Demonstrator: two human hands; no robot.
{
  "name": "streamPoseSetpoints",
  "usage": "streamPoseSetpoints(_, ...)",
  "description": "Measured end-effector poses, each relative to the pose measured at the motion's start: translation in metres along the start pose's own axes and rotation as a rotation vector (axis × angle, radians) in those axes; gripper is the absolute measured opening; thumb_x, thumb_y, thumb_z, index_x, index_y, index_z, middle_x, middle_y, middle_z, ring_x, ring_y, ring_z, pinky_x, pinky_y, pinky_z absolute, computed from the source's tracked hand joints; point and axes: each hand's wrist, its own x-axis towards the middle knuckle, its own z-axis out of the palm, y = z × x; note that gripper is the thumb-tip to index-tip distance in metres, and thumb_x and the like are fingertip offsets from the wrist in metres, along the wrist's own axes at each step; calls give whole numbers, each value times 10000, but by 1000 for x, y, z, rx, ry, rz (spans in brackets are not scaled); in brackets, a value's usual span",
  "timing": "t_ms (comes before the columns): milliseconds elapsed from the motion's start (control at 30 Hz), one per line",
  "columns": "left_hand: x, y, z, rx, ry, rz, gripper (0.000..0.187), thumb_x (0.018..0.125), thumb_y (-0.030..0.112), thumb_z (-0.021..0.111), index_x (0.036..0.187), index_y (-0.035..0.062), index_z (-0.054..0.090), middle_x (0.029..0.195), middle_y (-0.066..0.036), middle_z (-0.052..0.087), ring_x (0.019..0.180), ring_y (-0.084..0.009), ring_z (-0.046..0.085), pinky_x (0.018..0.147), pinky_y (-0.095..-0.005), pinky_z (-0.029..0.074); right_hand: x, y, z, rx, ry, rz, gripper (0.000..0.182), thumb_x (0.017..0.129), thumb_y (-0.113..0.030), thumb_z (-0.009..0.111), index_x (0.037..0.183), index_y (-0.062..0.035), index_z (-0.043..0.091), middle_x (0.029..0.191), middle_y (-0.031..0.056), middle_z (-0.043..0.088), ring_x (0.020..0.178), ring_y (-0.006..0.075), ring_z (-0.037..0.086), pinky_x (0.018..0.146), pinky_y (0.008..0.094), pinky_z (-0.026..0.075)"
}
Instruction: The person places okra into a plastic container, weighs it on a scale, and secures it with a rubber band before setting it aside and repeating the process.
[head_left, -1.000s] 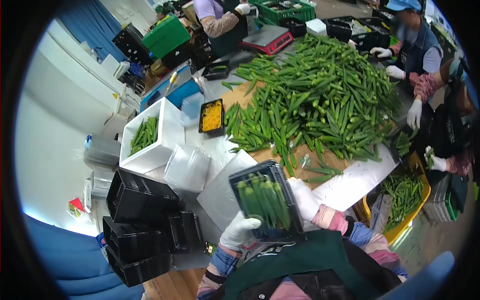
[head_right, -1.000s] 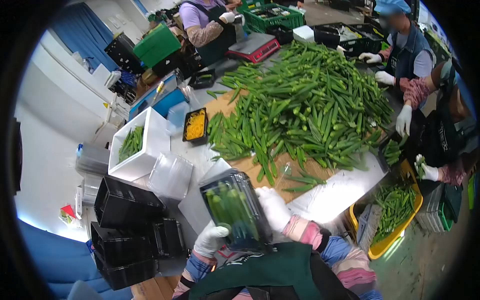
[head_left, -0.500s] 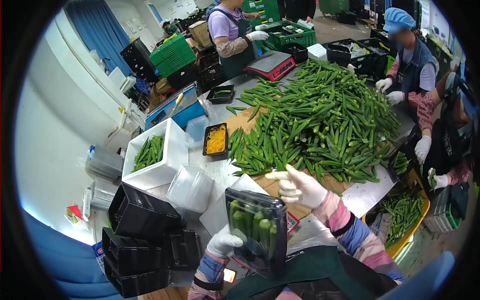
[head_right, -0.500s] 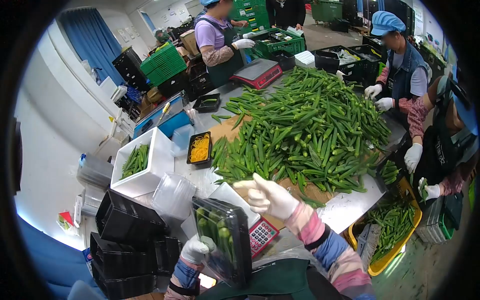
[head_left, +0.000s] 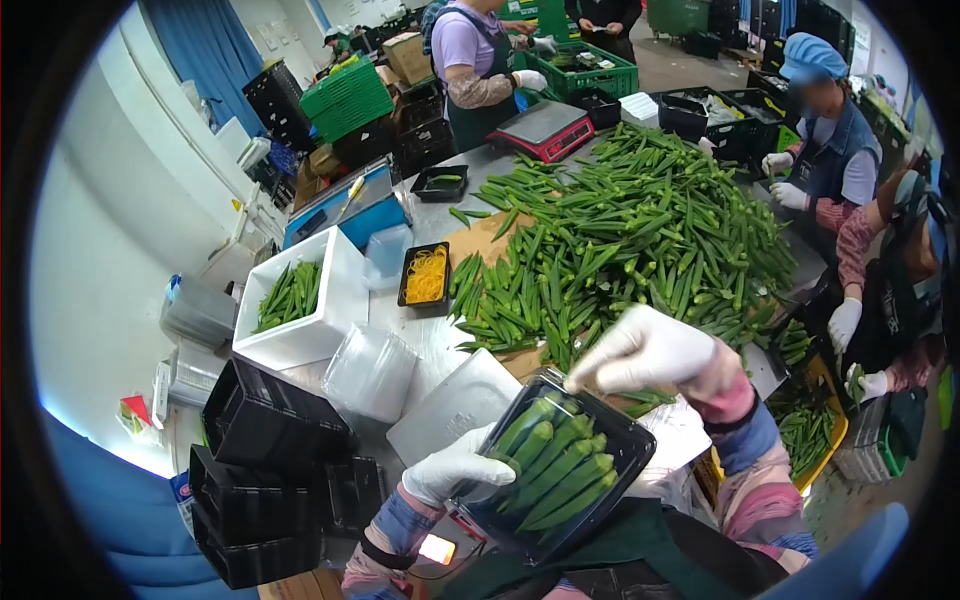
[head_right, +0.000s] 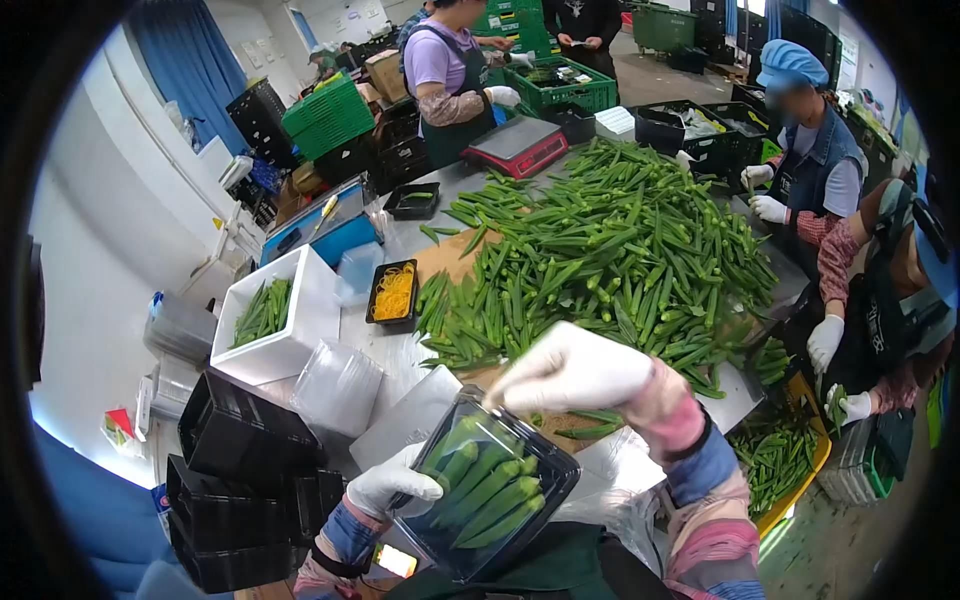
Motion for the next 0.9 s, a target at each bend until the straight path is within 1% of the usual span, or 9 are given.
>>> streamPoseSetpoints(67, 3, -11, -3, -26, 18, 52, 762, 752, 134, 752, 1438, -26, 460, 1220, -87, 628, 1089, -155, 579, 924, -285, 453, -18, -5, 9, -106, -76, -74, 311, 902, -170, 767, 1177, -29, 738, 959, 92, 778, 820, 73, 680, 730, 263, 536)
streamPoseSetpoints(200, 26, -23, -7, -13, -23, 142, 818, 759, 155, 716, 1489, -23, 394, 1365, -138, 573, 1205, -210, 572, 1032, -329, 443, -13, -1, 26, -323, 8, -161, 314, 933, -278, 710, 1167, -69, 737, 862, 145, 748, 672, 267, 708, 654, 326, 557)
streamPoseSetpoints(333, 25, -29, 3, -136, 122, 137, 776, 819, 188, 647, 1507, -23, 356, 1415, -168, 537, 1262, -264, 567, 1109, -383, 425, -34, -19, 35, -339, -99, -320, 269, 957, -289, 680, 1114, -82, 751, 778, 141, 715, 653, 319, 677, 625, 343, 545)
streamPoseSetpoints(467, 17, -79, -33, -387, 305, 190, 697, 838, 211, 645, 1453, -31, 423, 1307, -201, 604, 1172, -333, 628, 1008, -444, 530, -43, 9, 26, -105, 265, 2, 239, 990, -288, 649, 1064, -70, 713, 801, 29, 713, 672, 129, 627, 633, 291, 517)
streamPoseSetpoints(500, 16, -83, -35, -429, 298, 213, 709, 837, 222, 653, 1459, -22, 417, 1318, -186, 595, 1178, -314, 624, 1009, -430, 526, -36, 17, 19, 163, 292, 324, 306, 1027, -316, 596, 1152, -49, 682, 947, 5, 722, 785, 122, 649, 718, 284, 530)
streamPoseSetpoints(567, 16, -90, -41, -479, 272, 268, 743, 817, 235, 685, 1462, -10, 411, 1329, -163, 584, 1179, -288, 620, 1004, -411, 524, -19, 75, 24, 495, 285, 110, 435, 1061, -356, 525, 1346, -32, 583, 1233, 86, 670, 1054, 169, 652, 887, 301, 532)
streamPoseSetpoints(667, 20, -97, -51, -478, 170, 343, 805, 765, 238, 747, 1458, -4, 417, 1326, -144, 582, 1162, -273, 621, 996, -398, 523, 24, 152, 77, 649, 284, -8, 614, 1082, -448, 414, 1532, -32, 381, 1534, 148, 443, 1402, 236, 445, 1091, 355, 450)
streamPoseSetpoints(833, 31, -77, -12, -264, 432, 411, 598, 699, 301, 732, 1183, -35, 628, 1045, -149, 676, 947, -240, 652, 907, -363, 513, 38, 132, 125, 979, 365, 231, 415, 1081, -380, 442, 1288, -46, 577, 1078, 21, 669, 896, 95, 653, 747, 251, 554)
streamPoseSetpoints(900, 36, -73, -5, -226, 463, 415, 336, 687, 337, 712, 778, 23, 631, 774, -89, 620, 770, -220, 596, 793, -353, 494, 35, 147, 124, 967, 271, 192, 313, 1069, -317, 470, 1177, -64, 620, 956, -23, 645, 821, 69, 637, 647, 205, 522)
